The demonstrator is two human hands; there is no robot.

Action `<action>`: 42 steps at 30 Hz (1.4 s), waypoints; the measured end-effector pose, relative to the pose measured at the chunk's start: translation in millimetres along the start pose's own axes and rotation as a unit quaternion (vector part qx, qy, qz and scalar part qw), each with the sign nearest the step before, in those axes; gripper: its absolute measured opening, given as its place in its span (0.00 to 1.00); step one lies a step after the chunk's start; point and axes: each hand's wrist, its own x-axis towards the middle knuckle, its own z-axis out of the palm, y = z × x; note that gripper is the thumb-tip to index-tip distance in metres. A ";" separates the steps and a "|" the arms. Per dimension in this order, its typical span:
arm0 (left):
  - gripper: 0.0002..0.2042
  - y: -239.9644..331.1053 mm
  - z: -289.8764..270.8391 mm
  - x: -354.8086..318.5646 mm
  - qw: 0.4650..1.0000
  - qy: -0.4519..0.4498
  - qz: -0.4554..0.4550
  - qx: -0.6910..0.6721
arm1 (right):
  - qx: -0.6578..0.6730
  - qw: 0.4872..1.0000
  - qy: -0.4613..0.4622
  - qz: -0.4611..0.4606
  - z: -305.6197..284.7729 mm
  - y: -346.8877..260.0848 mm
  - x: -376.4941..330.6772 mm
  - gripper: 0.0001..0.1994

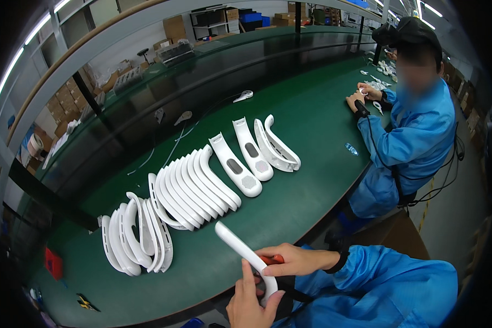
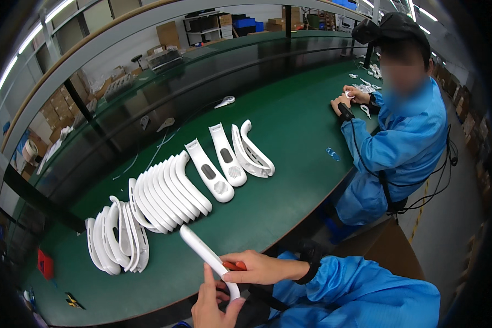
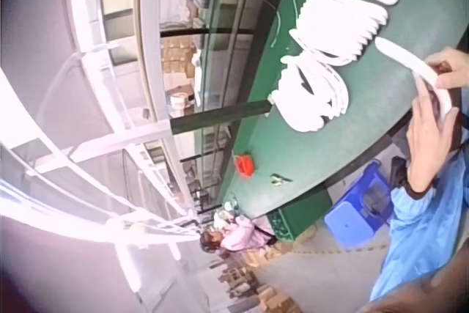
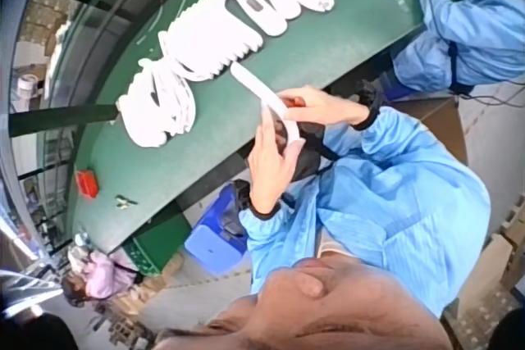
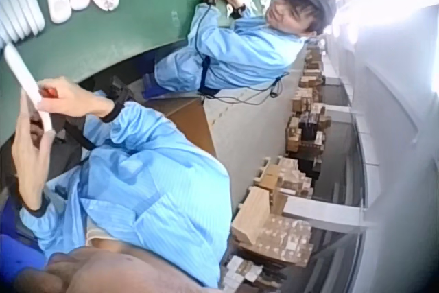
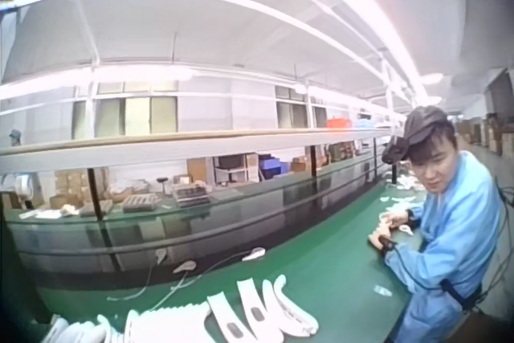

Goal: Assembling and inspecting white plastic electronic housing components on a factory line.

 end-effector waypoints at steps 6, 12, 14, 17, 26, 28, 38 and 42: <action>0.25 -41.8 -30.5 10.9 0.991 0.078 -0.016 -0.109 | 0.008 0.995 0.080 0.063 -40.7 -63.5 42.8 0.19; 0.11 -92.2 -36.7 25.3 0.980 0.187 0.033 0.056 | 0.123 0.969 0.206 0.050 -123.6 -98.4 154.1 0.19; 0.08 -100.7 -32.8 27.9 0.974 0.216 0.050 0.035 | 0.139 0.950 0.278 -0.005 -159.1 -111.4 190.8 0.19; 0.06 -102.9 -33.9 32.2 0.971 0.234 0.049 -0.007 | 0.100 0.903 0.418 -0.034 -185.0 -130.0 212.9 0.13; 0.08 -108.2 -41.7 25.3 0.971 0.230 0.004 -0.063 | -0.512 0.781 0.356 -0.035 -218.3 -113.3 111.8 0.20; 0.08 -110.6 -40.7 25.1 0.971 0.224 0.009 -0.081 | -0.638 0.694 0.333 0.021 -222.7 -104.4 77.4 0.21; 0.08 -99.9 -31.9 17.0 0.967 0.252 0.026 0.030 | -0.414 0.842 0.338 0.078 -209.3 -42.0 44.3 0.18; 0.09 -108.4 -32.2 16.8 0.977 0.211 0.005 -0.009 | -0.329 0.864 0.379 0.032 -214.1 -41.1 32.1 0.18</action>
